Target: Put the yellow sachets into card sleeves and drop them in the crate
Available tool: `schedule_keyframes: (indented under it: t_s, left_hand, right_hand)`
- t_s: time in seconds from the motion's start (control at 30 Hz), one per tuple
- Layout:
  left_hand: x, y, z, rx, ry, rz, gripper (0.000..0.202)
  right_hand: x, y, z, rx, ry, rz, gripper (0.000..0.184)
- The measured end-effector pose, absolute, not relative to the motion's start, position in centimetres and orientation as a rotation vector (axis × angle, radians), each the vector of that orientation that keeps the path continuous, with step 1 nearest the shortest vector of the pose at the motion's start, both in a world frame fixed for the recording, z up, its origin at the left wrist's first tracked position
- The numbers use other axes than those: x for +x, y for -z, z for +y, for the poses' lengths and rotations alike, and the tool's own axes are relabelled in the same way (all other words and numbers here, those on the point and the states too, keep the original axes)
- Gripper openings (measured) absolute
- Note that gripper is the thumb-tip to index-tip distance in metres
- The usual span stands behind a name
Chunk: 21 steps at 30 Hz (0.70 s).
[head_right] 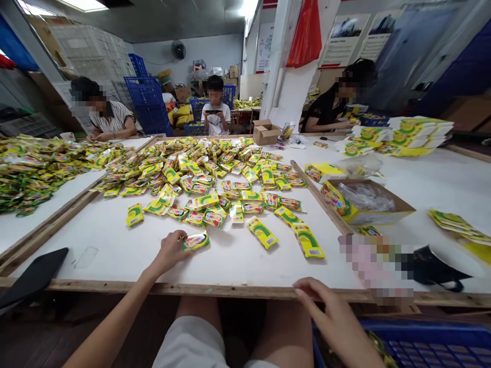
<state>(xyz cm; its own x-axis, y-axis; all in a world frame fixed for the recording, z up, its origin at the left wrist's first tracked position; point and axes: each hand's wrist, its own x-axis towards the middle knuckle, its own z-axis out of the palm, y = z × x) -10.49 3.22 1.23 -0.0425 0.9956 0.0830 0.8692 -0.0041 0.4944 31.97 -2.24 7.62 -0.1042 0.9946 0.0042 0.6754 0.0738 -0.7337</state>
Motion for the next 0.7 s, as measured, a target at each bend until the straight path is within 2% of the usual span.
schedule_keyframes:
  t_s: [0.17, 0.27, 0.43, 0.6, 0.7]
  left_hand:
    - [-7.7, -5.1, 1.9, 2.272, -0.585, 1.524, 0.055]
    - [-6.2, -6.5, 1.6, 2.365, -0.669, 1.289, 0.056]
    - [-4.4, -3.7, 1.1, 1.759, -1.242, 1.294, 0.050]
    - [-2.7, -0.8, 0.2, 1.287, -1.250, 1.113, 0.038]
    - [-2.5, -1.1, 0.4, 1.330, -1.179, 1.136, 0.023]
  right_hand:
    - [21.0, -5.7, 0.0, -1.335, -0.889, -1.782, 0.020]
    - [15.5, -4.1, 2.3, -1.093, -1.094, -1.727, 0.025]
    - [12.4, -1.1, 3.2, -1.003, -1.316, -1.441, 0.028]
    - [13.0, -0.5, 2.0, -0.995, -1.391, -1.407, 0.035]
    - [13.8, -1.0, 2.5, -1.036, -1.370, -1.553, 0.026]
